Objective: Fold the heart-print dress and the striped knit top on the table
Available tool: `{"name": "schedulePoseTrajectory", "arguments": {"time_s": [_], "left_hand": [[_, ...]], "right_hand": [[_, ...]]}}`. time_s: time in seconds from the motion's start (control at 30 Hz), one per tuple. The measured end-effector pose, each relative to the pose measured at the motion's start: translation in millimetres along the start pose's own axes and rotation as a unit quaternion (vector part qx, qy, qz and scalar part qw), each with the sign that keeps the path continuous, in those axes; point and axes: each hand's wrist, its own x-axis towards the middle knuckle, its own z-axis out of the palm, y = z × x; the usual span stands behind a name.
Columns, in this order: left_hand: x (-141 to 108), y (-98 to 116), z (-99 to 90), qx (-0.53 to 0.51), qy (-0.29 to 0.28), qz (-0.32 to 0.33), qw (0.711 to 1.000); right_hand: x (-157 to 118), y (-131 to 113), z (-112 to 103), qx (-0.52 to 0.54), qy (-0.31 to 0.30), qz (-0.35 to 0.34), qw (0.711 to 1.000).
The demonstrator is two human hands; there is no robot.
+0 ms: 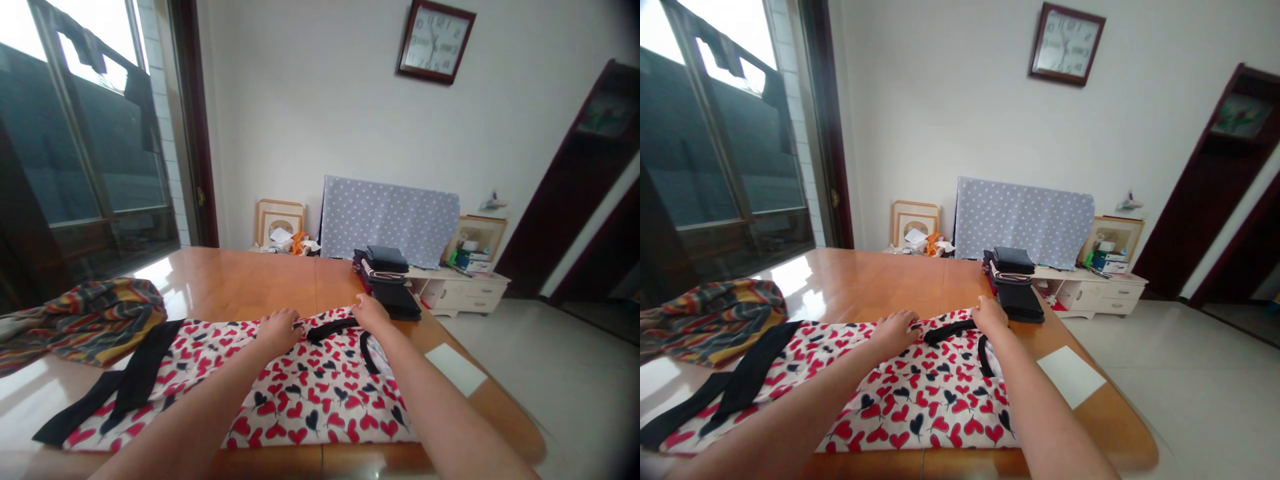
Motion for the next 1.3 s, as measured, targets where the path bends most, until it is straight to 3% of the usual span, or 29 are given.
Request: {"name": "schedulePoseTrajectory", "arguments": {"time_s": [0.2,0.4,0.57,0.67,0.8,0.97,1.17,1.3], "left_hand": [[7,-8,5.4,-0.032,0.002,-0.020,0.999],[3,-11,-2.8,-0.074,0.011,-0.004,0.997],[-4,-15,-12.7,-0.136,0.007,0.013,0.991],[-5,-16,-14.5,-0.151,0.026,0.005,0.988],[-7,-15,-17.7,-0.155,0.027,0.009,0.987],[-7,-14,-18.2,-0.125,0.001,0.001,0.992],[-2,-11,-12.4,-0.081,-0.024,0.005,0.996],[-4,-9,-16.7,-0.040,-0.050,0.026,0.998]], "right_hand": [[2,-12,11,0.036,-0.010,0.031,0.999],[-9,-16,-17,0.145,-0.019,0.017,0.989],[-35,9,-49,0.230,-0.104,0.007,0.968],[-41,31,-54,0.189,-0.120,0.014,0.975],[-34,49,-50,0.164,-0.074,0.007,0.984],[-21,49,-37,0.092,-0.035,-0.022,0.995],[-22,46,-18,0.058,-0.078,-0.040,0.994],[-25,47,-23,0.056,-0.050,-0.036,0.997]]}}
